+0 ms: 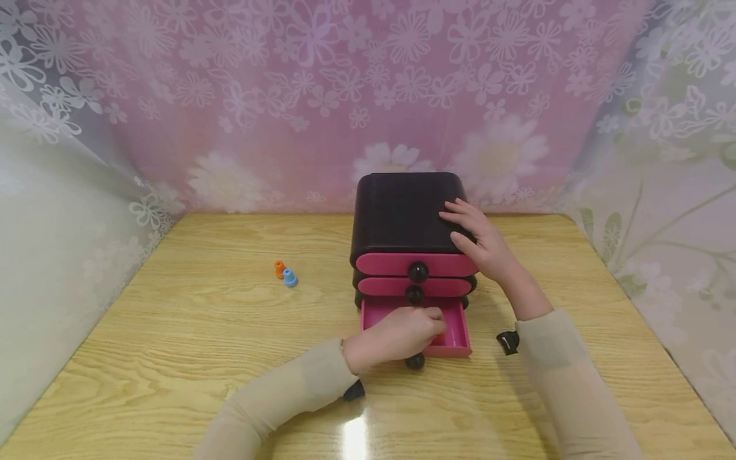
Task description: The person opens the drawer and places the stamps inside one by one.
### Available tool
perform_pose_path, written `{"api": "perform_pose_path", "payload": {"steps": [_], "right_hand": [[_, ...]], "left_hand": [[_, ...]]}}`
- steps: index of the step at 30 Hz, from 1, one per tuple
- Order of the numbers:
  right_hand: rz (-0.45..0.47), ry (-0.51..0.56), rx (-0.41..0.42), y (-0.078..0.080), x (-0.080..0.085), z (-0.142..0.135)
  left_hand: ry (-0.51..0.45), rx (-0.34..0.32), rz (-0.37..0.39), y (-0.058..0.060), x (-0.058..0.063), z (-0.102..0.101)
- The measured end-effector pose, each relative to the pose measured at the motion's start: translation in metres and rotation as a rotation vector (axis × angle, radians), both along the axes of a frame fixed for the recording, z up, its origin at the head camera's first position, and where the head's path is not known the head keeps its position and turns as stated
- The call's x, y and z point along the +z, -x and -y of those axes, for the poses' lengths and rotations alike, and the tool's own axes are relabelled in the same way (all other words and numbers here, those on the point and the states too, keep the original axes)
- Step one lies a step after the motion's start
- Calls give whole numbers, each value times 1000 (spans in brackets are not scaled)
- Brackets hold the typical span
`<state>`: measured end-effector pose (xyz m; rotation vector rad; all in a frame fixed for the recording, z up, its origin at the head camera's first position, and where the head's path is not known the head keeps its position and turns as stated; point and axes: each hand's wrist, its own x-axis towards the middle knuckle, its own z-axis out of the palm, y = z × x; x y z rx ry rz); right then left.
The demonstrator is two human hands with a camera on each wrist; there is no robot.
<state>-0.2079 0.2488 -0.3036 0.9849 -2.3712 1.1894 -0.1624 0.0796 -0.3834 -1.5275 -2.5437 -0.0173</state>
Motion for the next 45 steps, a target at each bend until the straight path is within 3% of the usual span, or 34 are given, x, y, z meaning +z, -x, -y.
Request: {"api": "perform_pose_path", "payload": {"steps": [35,45], "right_hand": [[-7,6,2,-1,0,0],[-19,-3,-3,21,-23,-17]], "left_hand": [[51,3,42,0,-1,-12],[34,-16,50,0,-3,-12]]}}
